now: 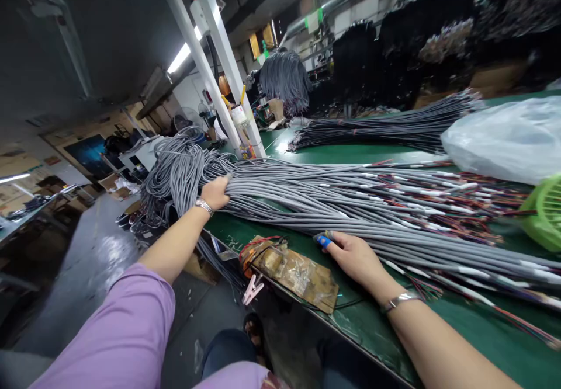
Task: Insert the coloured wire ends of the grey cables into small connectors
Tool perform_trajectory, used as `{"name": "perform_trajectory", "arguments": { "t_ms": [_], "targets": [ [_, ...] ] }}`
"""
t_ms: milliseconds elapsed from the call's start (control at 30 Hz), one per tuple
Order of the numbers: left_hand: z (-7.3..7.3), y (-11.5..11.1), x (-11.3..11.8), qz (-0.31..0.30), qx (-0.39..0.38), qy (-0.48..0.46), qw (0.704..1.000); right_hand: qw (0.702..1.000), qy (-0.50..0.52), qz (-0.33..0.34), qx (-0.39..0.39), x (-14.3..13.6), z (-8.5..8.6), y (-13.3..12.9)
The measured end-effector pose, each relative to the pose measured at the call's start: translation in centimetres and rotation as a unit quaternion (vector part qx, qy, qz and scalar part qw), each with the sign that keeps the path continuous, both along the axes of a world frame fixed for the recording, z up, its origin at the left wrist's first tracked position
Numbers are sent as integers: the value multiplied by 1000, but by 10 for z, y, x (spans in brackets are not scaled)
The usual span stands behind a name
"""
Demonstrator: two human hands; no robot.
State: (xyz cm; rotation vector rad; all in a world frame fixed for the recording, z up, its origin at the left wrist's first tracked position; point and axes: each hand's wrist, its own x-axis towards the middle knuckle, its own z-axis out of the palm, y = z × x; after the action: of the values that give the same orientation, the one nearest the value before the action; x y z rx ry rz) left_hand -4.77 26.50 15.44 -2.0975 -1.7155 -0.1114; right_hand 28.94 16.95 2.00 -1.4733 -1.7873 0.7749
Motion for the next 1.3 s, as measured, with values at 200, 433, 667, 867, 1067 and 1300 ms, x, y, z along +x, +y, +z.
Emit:
{"name": "perform_trajectory", "arguments": {
  "t_ms": [200,433,667,867,1067,1300],
  "targets": [
    [-4,-41,-24,-1,91,-57,994,1000,18,-1,-5,1,-7,3],
    [-41,-60,16,-111,-233,21,966,998,-30,-44,-29,0,-7,7],
    [-41,-38,68,-75,-250,-86,962,1000,-21,-12,4,0,4,1],
    [44,-17,39,-114,-19,-242,963,1000,-17,7,-8,0,8,-2],
    [94,-5,-6,-91,186,-553,807,998,-24,-33,-38,-1,9,0],
    [9,-41,49,-131,-59,-323,935,999,-18,-35,-35,0,9,2]
  ]
}}
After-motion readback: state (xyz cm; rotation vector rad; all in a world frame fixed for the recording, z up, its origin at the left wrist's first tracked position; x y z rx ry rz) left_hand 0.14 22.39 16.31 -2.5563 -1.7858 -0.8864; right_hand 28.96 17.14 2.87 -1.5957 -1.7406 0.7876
